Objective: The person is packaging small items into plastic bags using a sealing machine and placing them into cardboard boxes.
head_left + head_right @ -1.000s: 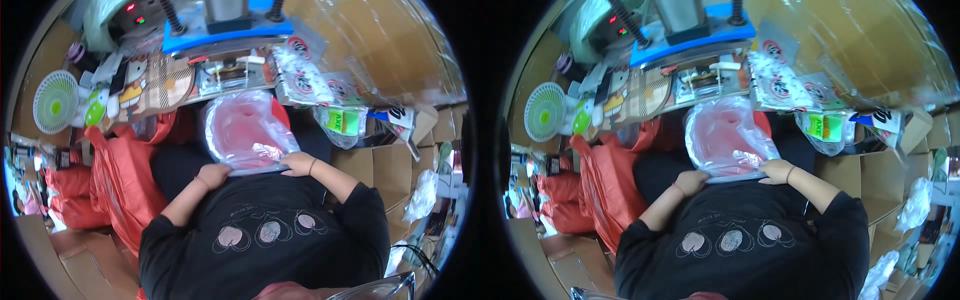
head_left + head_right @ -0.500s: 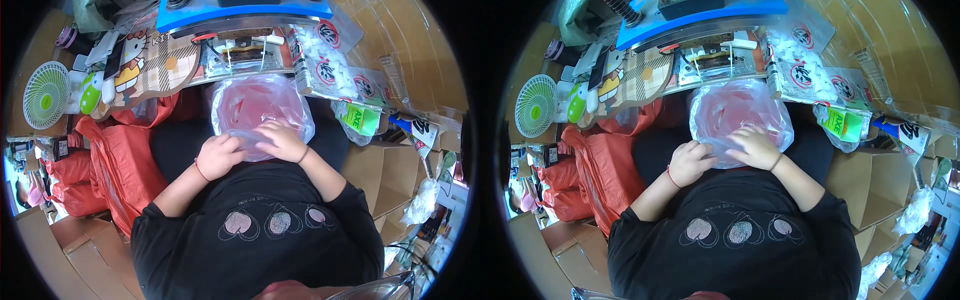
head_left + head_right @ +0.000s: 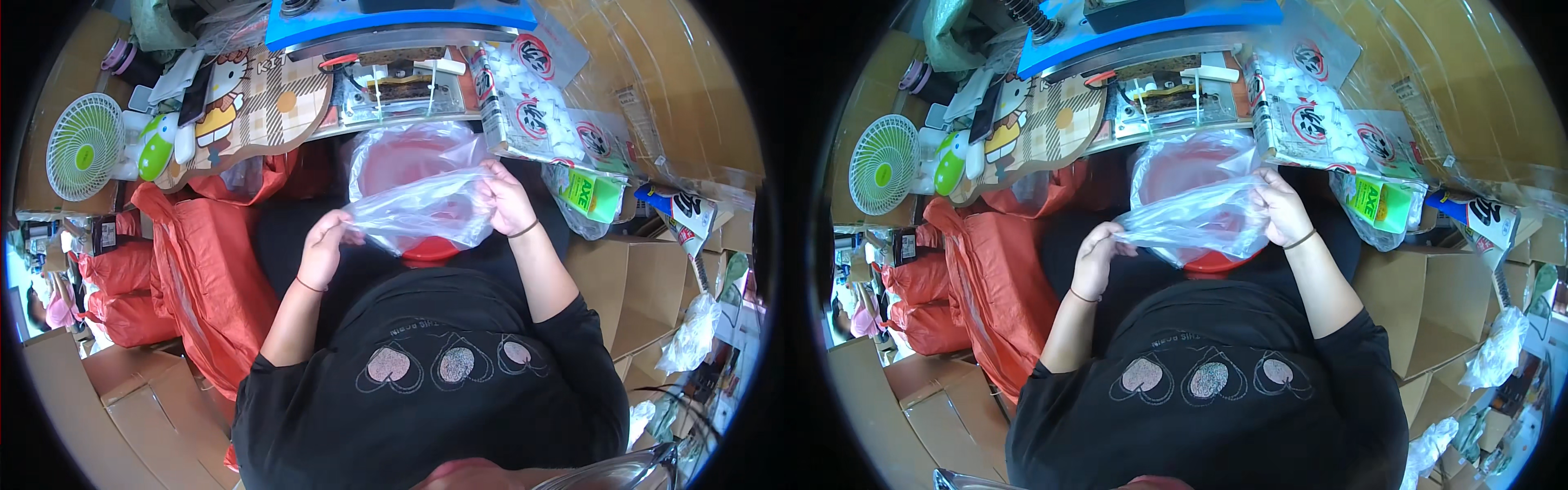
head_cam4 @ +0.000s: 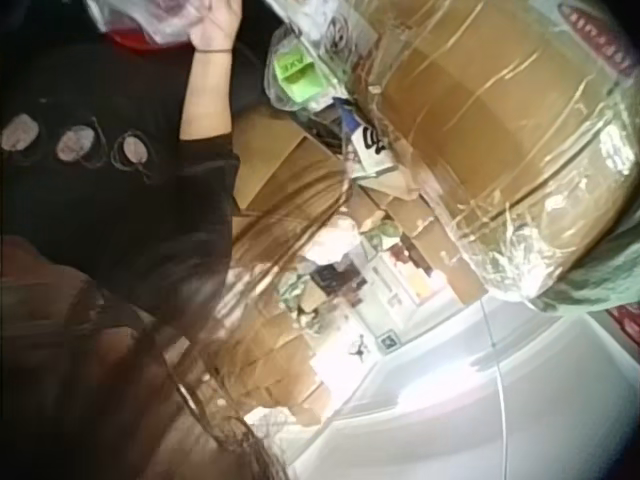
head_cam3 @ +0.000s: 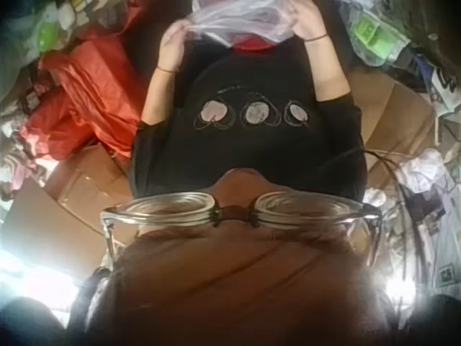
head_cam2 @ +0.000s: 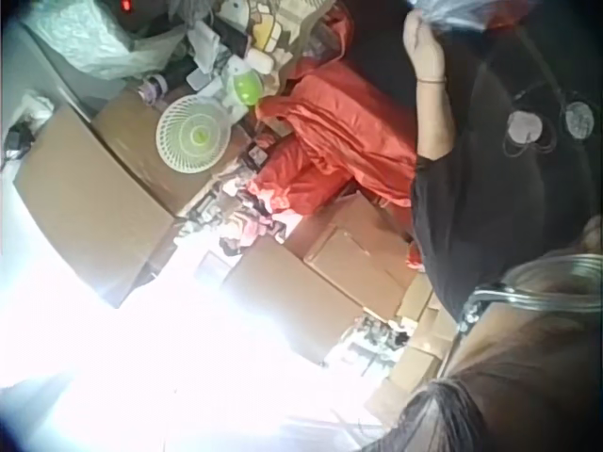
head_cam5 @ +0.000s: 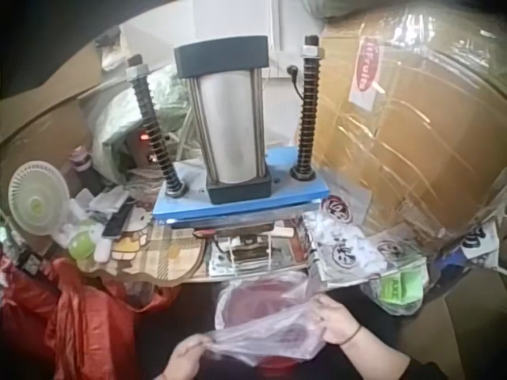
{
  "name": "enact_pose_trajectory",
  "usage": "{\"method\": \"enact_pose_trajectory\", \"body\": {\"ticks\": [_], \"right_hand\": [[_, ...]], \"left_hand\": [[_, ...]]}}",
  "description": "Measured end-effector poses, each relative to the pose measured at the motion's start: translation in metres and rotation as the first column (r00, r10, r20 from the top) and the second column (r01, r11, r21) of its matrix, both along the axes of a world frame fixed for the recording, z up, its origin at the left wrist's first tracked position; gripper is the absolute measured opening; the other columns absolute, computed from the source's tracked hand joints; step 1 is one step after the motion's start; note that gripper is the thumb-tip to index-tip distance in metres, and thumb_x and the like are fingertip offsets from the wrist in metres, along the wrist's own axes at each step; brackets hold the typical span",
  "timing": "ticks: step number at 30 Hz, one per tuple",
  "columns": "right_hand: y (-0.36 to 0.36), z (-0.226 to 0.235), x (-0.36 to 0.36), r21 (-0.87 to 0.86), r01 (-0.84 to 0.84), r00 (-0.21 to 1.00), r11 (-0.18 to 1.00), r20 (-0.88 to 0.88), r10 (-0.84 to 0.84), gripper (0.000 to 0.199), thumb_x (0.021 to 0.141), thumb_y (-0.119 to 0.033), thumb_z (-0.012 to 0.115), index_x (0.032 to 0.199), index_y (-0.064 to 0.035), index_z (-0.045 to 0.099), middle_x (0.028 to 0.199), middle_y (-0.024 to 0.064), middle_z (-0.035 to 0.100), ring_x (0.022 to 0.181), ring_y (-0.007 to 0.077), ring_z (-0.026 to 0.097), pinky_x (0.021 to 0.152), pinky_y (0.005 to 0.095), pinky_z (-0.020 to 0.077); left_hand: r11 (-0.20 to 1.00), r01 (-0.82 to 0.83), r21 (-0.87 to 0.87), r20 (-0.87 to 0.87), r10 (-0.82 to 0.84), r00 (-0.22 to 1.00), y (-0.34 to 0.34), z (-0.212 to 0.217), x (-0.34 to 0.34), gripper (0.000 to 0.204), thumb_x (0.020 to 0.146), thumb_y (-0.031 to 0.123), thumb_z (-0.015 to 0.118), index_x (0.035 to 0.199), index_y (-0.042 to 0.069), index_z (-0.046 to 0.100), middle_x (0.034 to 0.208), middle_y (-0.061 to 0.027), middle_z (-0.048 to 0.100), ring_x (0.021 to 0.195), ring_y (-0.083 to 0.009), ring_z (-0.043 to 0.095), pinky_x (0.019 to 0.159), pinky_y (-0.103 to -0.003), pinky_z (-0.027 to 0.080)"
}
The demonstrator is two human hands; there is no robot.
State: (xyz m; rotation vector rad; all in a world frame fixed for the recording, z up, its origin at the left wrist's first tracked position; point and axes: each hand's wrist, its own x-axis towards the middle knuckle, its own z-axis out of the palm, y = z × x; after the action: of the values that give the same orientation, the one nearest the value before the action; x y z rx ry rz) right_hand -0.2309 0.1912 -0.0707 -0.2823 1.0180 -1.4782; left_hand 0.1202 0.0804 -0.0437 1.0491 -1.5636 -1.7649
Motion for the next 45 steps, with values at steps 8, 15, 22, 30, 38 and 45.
{"method": "enact_pose_trajectory", "body": {"ticks": [8, 15, 22, 30, 38, 45], "right_hand": [[0.029, 0.030, -0.023, 0.013, -0.653, 0.553, 0.757, -0.675, 0.488, 0.025, 0.079, 0.009, 0.060, 0.101, -0.0035, 0.061, 0.097, 0.0036, 0.057, 0.092, 0.0162, 0.057, 0.085, 0.0298, 0.0460], [0.037, 0.020, -0.065, 0.299, -0.261, 0.039, 0.918, -0.947, 0.320, 0.037, 0.070, 0.014, 0.055, 0.102, -0.0032, 0.066, 0.099, 0.0149, 0.063, 0.094, 0.0325, 0.063, 0.084, 0.0387, 0.0498], [0.014, -0.085, -0.134, 0.264, 0.191, 0.855, 0.945, -0.519, -0.028, 0.038, 0.096, -0.018, 0.064, 0.132, -0.0059, 0.059, 0.122, 0.0066, 0.066, 0.104, 0.0209, 0.064, 0.087, 0.0341, 0.0528], [-0.066, -0.080, -0.142, 0.088, 0.678, -0.039, 0.730, 0.996, -0.084, 0.057, 0.101, -0.047, 0.042, 0.144, -0.0095, 0.047, 0.142, 0.0132, 0.054, 0.127, 0.0322, 0.053, 0.108, 0.0462, 0.0443], [-0.053, -0.096, -0.134, 0.773, 0.482, -0.825, 0.412, 0.242, 0.511, 0.043, 0.093, -0.029, 0.056, 0.131, -0.0089, 0.053, 0.134, 0.0135, 0.057, 0.114, 0.0360, 0.059, 0.100, 0.0454, 0.0486], [0.030, -0.113, -0.121, 0.818, -0.208, -0.125, 0.536, -0.566, 0.815, 0.035, 0.085, -0.014, 0.067, 0.119, -0.0084, 0.059, 0.127, 0.0137, 0.059, 0.103, 0.0393, 0.063, 0.092, 0.0446, 0.0523]], "left_hand": [[0.693, 0.112, 0.712, -0.545, 0.445, 0.710, -0.017, -0.022, -0.023, 0.005, 0.098, 0.002, 0.057, 0.098, 0.005, 0.061, 0.099, -0.0084, 0.064, 0.093, -0.0212, 0.066, 0.087, -0.038, 0.058], [0.665, 0.559, -0.495, 0.423, -0.377, 0.824, -0.036, -0.022, -0.022, 0.020, 0.078, -0.002, 0.062, 0.087, 0.011, 0.075, 0.087, -0.0099, 0.056, 0.078, -0.0265, 0.061, 0.069, -0.033, 0.049], [0.650, 0.498, -0.574, 0.700, 0.074, 0.711, -0.121, -0.092, -0.048, 0.046, 0.084, 0.003, 0.058, 0.126, 0.020, 0.064, 0.115, -0.0219, 0.059, 0.104, -0.0420, 0.063, 0.089, -0.048, 0.053], [0.643, 0.637, -0.424, 0.891, 0.170, 0.421, -0.238, -0.120, -0.144, 0.053, 0.083, 0.026, 0.066, 0.133, 0.010, 0.060, 0.134, -0.0155, 0.062, 0.126, -0.0319, 0.056, 0.107, -0.043, 0.044], [0.374, 0.752, 0.543, 0.827, -0.395, -0.400, -0.187, -0.129, -0.104, 0.061, 0.084, 0.036, 0.066, 0.139, 0.011, 0.056, 0.145, -0.0137, 0.052, 0.139, -0.0286, 0.044, 0.115, -0.041, 0.035], [0.434, 0.835, 0.339, 0.934, -0.263, -0.243, -0.071, -0.088, -0.036, 0.033, 0.090, 0.032, 0.063, 0.116, 0.013, 0.074, 0.134, -0.0100, 0.058, 0.129, -0.0282, 0.049, 0.110, -0.051, 0.032]]}}
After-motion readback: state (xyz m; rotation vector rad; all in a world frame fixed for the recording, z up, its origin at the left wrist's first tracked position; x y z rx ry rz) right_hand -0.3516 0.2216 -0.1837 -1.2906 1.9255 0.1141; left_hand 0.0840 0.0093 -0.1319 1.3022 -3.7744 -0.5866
